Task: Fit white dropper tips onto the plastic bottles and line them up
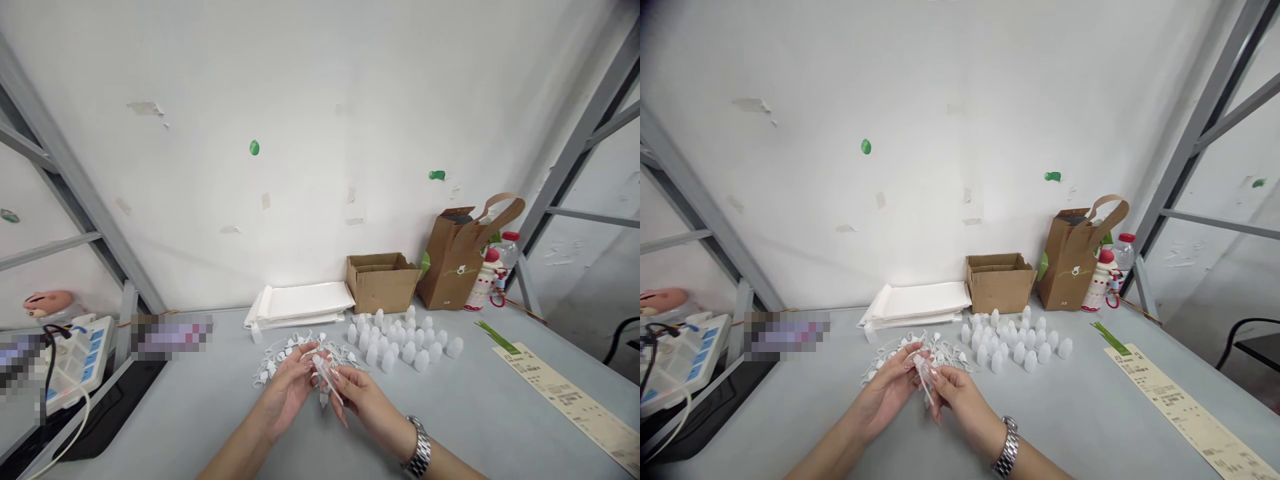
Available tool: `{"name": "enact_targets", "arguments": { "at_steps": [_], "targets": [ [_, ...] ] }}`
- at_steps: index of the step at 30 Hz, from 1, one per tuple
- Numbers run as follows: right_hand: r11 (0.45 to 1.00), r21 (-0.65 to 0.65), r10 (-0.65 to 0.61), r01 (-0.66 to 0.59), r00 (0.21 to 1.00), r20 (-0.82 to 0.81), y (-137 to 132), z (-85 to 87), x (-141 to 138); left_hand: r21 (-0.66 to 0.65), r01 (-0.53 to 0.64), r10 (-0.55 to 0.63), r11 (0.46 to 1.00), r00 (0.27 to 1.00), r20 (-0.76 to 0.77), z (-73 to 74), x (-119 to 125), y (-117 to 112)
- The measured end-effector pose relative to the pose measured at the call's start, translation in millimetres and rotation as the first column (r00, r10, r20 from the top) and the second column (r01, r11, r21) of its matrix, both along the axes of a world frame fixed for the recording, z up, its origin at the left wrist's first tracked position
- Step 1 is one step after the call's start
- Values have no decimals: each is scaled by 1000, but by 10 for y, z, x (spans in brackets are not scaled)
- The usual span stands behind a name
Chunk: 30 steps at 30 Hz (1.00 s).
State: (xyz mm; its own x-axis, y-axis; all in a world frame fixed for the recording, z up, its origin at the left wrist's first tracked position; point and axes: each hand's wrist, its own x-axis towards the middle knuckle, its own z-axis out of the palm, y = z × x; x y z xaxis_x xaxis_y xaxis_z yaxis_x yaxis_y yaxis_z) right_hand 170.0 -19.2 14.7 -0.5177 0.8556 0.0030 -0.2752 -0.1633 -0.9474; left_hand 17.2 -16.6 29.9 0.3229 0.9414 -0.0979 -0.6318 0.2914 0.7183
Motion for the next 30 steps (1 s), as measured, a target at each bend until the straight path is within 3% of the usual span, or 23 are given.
{"name": "enact_targets", "arguments": {
  "at_steps": [8, 16, 21, 25, 28, 30],
  "targets": [
    [994, -69, 83, -89, 993, -85, -38, 60, 11, 44, 41, -41, 998, 999, 3, -88, -34, 16],
    [974, -129, 156, -187, 963, -222, -34, 36, 6, 20, 24, -22, 1000, 996, -81, 76, 6, -36],
    [972, -161, 126, -172, 957, -260, -26, 6, -6, 130, 7, 13, 992, 988, -152, 72, 32, -49],
    [988, -117, 81, -105, 977, -195, -22, 38, 1, 159, -23, 63, 987, 965, -255, 67, 26, -14],
    [996, -10, -88, 87, 993, -76, 14, 91, 51, 158, -215, 263, 964, 869, -419, 63, -65, 68],
    [969, 53, -240, 240, 971, -6, 58, 107, 100, 262, -330, 421, 907, 706, -569, 52, -154, 128]
  ]
}}
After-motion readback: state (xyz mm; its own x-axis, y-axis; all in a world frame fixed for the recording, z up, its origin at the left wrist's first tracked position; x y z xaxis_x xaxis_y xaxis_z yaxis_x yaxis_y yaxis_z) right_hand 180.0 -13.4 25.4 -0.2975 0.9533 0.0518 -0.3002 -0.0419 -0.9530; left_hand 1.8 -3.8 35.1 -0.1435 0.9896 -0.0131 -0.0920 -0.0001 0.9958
